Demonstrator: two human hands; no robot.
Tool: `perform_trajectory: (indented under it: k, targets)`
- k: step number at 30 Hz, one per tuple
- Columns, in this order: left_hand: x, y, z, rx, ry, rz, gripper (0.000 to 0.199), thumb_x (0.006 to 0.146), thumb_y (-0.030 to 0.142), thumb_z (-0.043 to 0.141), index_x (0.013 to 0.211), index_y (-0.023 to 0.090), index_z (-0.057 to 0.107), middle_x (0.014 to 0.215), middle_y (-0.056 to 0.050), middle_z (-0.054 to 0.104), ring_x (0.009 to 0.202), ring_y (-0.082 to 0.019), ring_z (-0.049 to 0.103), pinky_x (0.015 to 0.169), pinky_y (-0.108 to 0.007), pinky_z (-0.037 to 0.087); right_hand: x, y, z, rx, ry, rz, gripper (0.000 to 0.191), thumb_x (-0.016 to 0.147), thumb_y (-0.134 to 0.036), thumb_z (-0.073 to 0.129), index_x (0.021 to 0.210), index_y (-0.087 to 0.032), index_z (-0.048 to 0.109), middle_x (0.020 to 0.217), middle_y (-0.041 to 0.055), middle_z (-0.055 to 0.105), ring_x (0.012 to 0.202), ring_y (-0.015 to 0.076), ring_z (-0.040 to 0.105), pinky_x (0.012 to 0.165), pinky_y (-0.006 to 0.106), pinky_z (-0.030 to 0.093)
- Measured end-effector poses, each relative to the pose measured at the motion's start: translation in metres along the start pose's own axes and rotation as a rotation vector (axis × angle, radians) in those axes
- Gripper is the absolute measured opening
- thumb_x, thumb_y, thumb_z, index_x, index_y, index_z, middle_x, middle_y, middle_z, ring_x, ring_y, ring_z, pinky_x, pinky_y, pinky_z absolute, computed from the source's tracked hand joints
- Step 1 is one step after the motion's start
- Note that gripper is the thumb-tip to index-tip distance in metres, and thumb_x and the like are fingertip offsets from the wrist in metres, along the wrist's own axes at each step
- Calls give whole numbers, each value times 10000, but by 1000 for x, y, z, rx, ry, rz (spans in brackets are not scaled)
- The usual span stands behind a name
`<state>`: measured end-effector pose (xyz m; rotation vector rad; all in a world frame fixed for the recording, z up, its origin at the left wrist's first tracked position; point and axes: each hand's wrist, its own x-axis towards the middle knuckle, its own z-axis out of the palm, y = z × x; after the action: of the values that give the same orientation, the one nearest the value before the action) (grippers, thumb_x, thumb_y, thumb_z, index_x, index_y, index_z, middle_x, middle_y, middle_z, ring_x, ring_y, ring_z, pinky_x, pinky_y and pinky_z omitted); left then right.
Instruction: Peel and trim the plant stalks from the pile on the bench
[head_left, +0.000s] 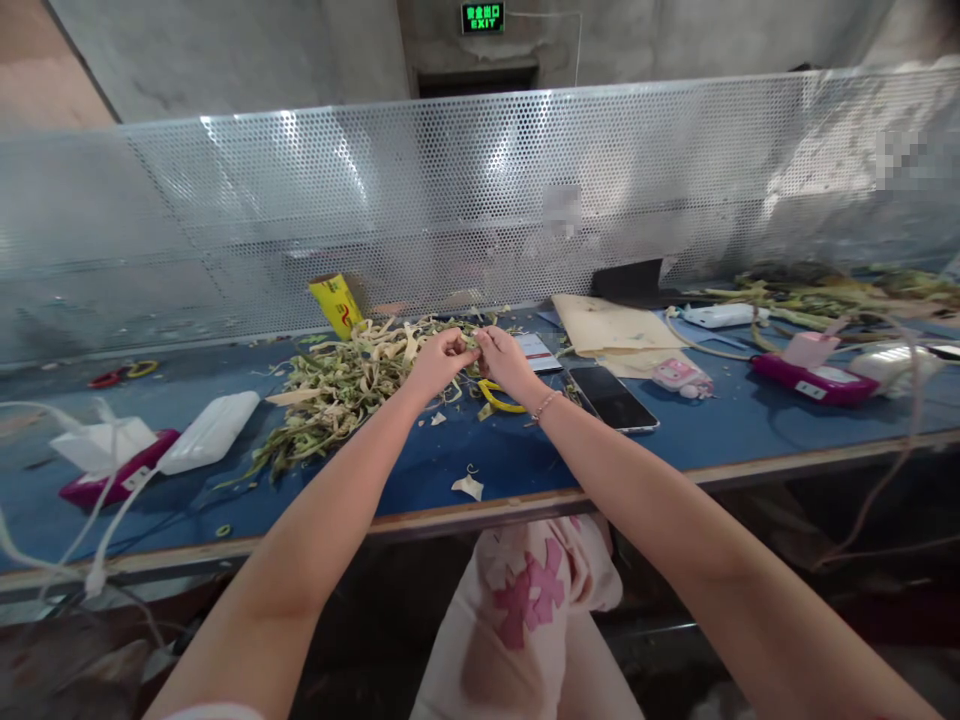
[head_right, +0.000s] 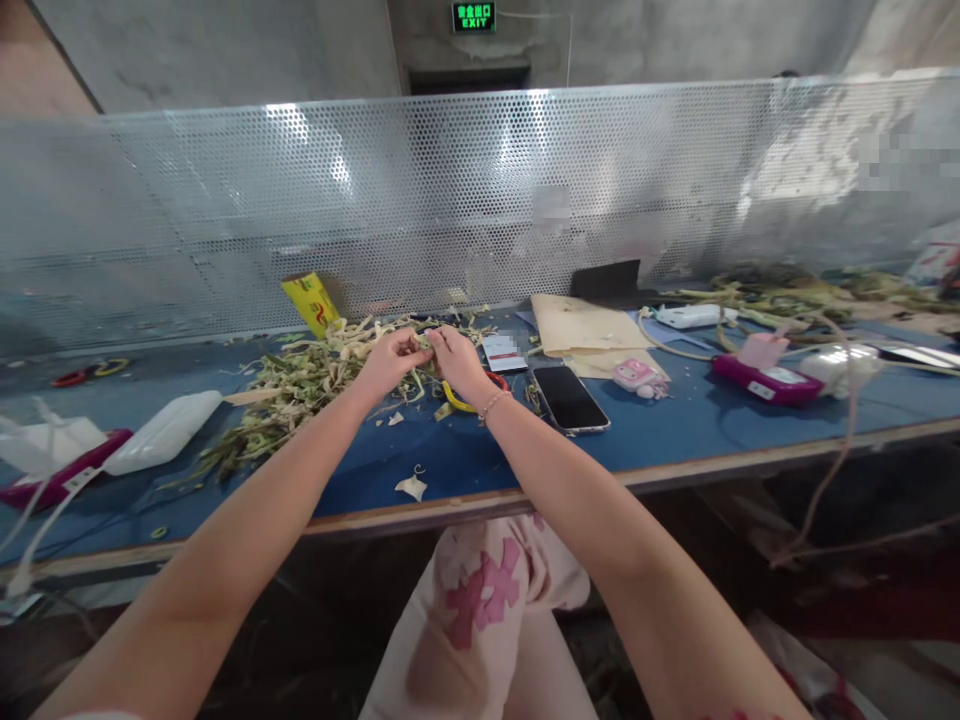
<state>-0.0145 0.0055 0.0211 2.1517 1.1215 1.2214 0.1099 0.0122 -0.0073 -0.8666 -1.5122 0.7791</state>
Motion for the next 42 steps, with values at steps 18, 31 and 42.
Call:
perform_trajectory:
  k: [18,31,42]
  targets:
    - [-7,4,4,77,16,67,216,697,257,542,617,191,354,548,60,340,483,-74,317,504,-227,276,-3,-10,5,573,4,204,337,782,-410,508,623,-221,279,400,-114,229,322,39,199,339,179,177]
    - [-1,-9,4,-84,33,13,261,672,320,572,570,170,385,527,52,378,495,-69,346,499,-217,275,-4,-11,2,624,-110,256,246,808,-270,502,617,-190,368,350,-114,274,295,24,229,332,159,175]
    - [-3,-6,-1,-197,-31,-9,257,698,321,552,584,174,375,510,60,347,482,-62,330,499,-211,269,-2,-7,-11,673,-316,239,245,787,-292,546,643,-179,383,370,-120,291,304,9,209,331,148,151]
